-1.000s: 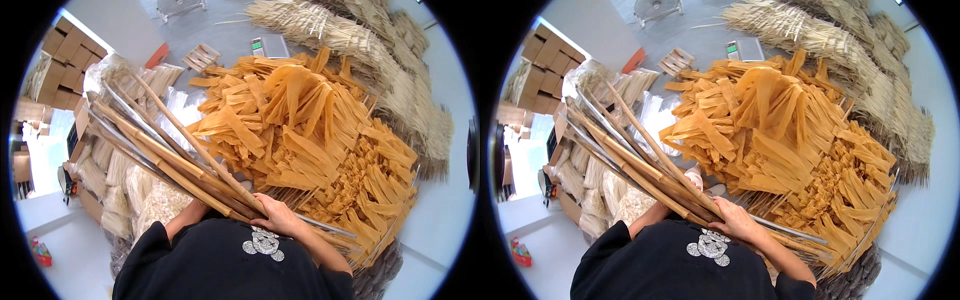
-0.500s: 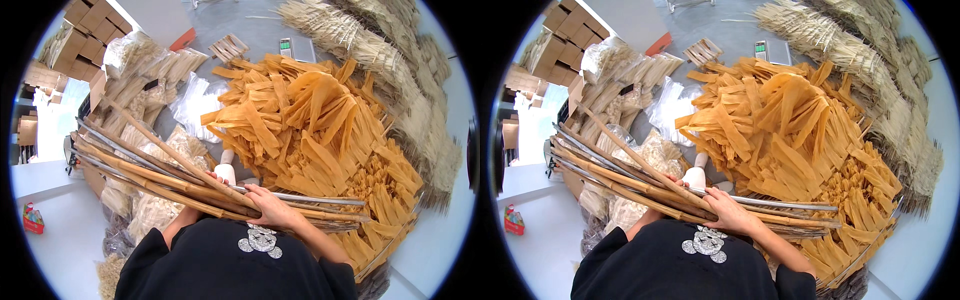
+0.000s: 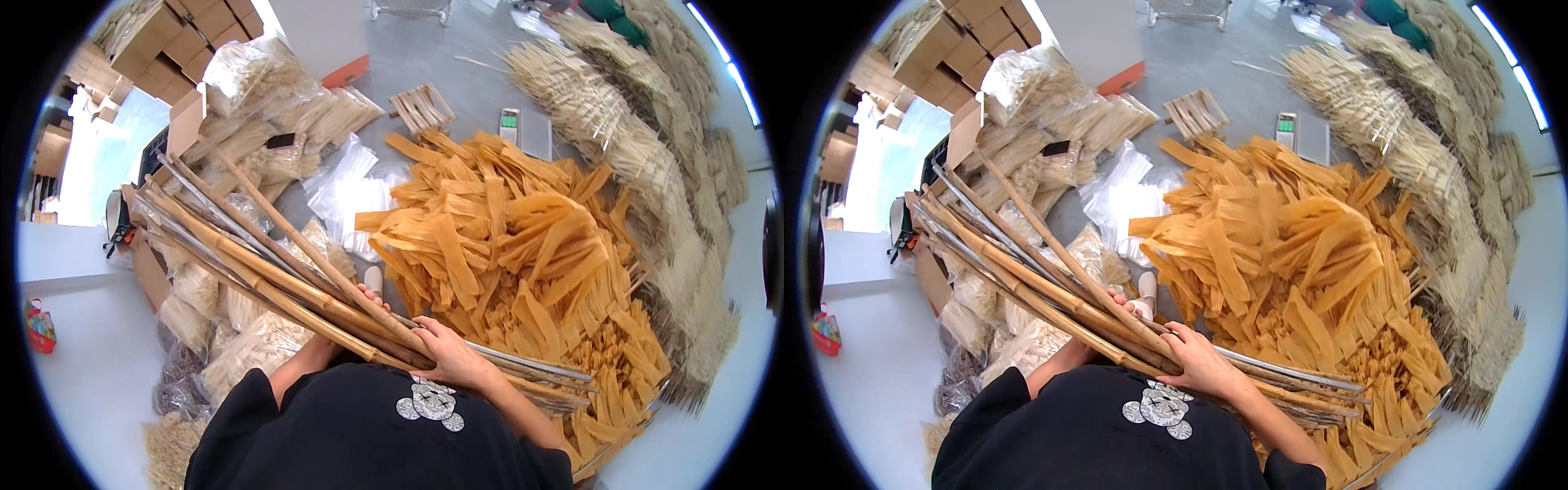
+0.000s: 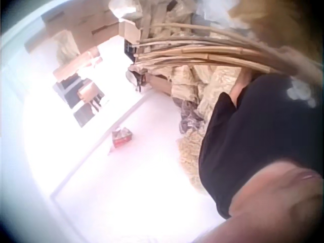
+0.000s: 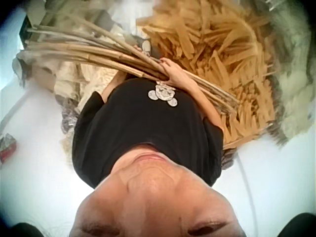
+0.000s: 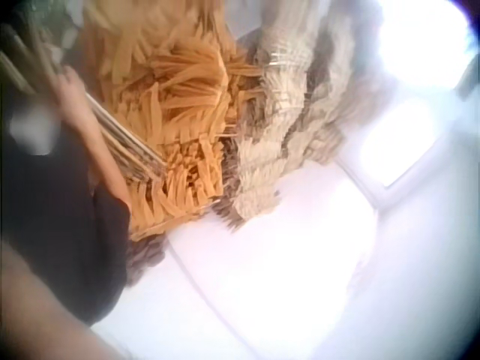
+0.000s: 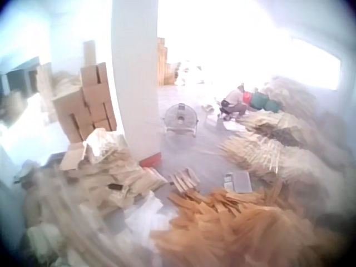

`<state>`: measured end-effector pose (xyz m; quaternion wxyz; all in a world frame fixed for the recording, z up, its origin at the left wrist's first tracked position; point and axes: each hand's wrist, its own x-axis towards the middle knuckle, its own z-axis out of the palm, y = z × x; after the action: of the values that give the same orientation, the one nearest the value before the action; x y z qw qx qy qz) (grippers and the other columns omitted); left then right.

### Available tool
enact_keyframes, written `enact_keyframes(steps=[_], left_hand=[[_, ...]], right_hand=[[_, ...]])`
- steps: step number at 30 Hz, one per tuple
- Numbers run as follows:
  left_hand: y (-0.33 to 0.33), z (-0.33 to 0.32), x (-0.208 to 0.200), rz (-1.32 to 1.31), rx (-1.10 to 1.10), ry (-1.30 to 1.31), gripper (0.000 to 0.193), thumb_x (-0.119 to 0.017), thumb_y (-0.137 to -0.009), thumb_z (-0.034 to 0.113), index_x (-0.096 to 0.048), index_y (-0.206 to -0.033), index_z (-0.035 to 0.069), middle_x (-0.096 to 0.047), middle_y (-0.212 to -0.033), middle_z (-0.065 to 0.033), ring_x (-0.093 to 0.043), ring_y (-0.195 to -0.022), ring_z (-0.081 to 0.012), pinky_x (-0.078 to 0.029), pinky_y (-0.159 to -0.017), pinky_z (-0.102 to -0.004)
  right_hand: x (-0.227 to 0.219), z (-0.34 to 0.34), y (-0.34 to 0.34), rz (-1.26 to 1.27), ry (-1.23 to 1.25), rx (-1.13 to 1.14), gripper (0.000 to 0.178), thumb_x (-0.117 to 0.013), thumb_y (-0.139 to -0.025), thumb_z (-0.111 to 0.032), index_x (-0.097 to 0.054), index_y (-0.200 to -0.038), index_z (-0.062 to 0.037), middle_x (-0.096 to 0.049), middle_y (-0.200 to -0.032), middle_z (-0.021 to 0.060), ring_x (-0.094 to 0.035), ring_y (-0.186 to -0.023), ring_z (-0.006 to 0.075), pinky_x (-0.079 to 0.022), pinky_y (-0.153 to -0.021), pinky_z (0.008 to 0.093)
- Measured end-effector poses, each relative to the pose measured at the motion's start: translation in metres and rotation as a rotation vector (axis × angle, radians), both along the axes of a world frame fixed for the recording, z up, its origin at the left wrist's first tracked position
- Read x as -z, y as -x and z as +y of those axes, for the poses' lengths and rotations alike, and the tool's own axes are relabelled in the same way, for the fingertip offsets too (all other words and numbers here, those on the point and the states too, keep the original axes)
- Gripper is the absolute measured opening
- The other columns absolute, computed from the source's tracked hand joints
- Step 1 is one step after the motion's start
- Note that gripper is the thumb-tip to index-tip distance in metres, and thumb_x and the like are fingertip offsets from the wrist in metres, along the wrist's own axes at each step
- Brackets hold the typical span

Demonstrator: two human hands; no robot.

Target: The person collects bundles of food items from a rack using a wooden pole and gathers the empty poles together by hand.

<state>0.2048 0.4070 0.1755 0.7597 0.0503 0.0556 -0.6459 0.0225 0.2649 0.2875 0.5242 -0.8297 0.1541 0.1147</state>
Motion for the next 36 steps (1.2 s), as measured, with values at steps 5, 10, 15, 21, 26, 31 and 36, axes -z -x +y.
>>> enact_keyframes(steps=[5,10,15,21,26,31,36], left_hand=[[-0.048,-0.006,0.01,-0.014,-0.047,0.01,0.035,-0.033,-0.095,0.033,-0.054,-0.115,0.013,-0.056,-0.111,-0.0043,-0.049,-0.099,-0.021,-0.027,-0.103,-0.0416],[-0.082,-0.01,-0.007,-0.079,-0.118,0.001,0.033,-0.037,-0.094,0.032,-0.052,-0.116,0.013,-0.053,-0.115,-0.004,-0.047,-0.107,-0.0224,-0.027,-0.103,-0.0413],[-0.111,-0.009,-0.008,0.019,-0.168,0.026,0.027,-0.037,-0.093,0.026,-0.051,-0.111,0.011,-0.054,-0.109,-0.0059,-0.046,-0.113,-0.0253,-0.032,-0.103,-0.0413],[-0.11,0.01,0.014,0.054,-0.323,0.054,0.029,-0.036,-0.093,0.03,-0.051,-0.11,0.012,-0.055,-0.105,-0.0047,-0.048,-0.105,-0.0233,-0.025,-0.105,-0.0404],[-0.114,0.018,0.007,0.035,-0.391,0.029,0.031,-0.037,-0.092,0.033,-0.051,-0.111,0.013,-0.055,-0.106,-0.0032,-0.048,-0.104,-0.0218,-0.024,-0.105,-0.0404],[-0.12,0.015,-0.007,0.047,-0.439,0.034,0.028,-0.035,-0.093,0.027,-0.054,-0.109,0.013,-0.055,-0.105,-0.0016,-0.048,-0.103,-0.0195,-0.022,-0.105,-0.0397],[-0.132,0.007,0.0,0.032,-0.456,0.111,0.03,-0.032,-0.094,0.026,-0.056,-0.106,0.014,-0.056,-0.103,-0.0007,-0.048,-0.1,-0.0178,-0.022,-0.105,-0.041]], right_hand=[[-0.009,-0.021,-0.059,-0.016,-0.024,-0.052,0.076,-0.076,-0.066,-0.028,-0.037,-0.128,-0.0067,-0.036,-0.129,0.0193,-0.039,-0.118,0.0363,-0.035,-0.098,0.0406],[-0.004,-0.033,-0.101,-0.052,0.024,-0.1,0.082,-0.076,-0.065,-0.032,-0.034,-0.133,-0.0104,-0.039,-0.125,0.0194,-0.041,-0.114,0.0363,-0.036,-0.097,0.0413],[0.004,-0.04,-0.138,-0.036,-0.008,-0.187,0.085,-0.075,-0.065,-0.037,-0.032,-0.135,-0.0129,-0.045,-0.117,0.019,-0.046,-0.107,0.0348,-0.038,-0.092,0.0405],[0.002,-0.04,-0.161,-0.033,0.075,-0.278,0.084,-0.074,-0.066,-0.037,-0.033,-0.135,-0.0155,-0.049,-0.108,0.0169,-0.049,-0.102,0.0337,-0.037,-0.09,0.0412],[0.009,-0.035,-0.171,-0.041,0.113,-0.31,0.082,-0.073,-0.065,-0.037,-0.035,-0.135,-0.0176,-0.049,-0.113,0.0183,-0.049,-0.104,0.0343,-0.037,-0.09,0.0424],[0.002,-0.036,-0.184,-0.117,0.205,-0.332,0.082,-0.073,-0.065,-0.038,-0.035,-0.135,-0.0181,-0.048,-0.114,0.0187,-0.049,-0.104,0.035,-0.038,-0.09,0.0429],[0.01,-0.046,-0.198,-0.141,0.235,-0.412,0.083,-0.071,-0.066,-0.044,-0.033,-0.135,-0.0194,-0.048,-0.113,0.0182,-0.05,-0.101,0.0341,-0.039,-0.086,0.0418]])
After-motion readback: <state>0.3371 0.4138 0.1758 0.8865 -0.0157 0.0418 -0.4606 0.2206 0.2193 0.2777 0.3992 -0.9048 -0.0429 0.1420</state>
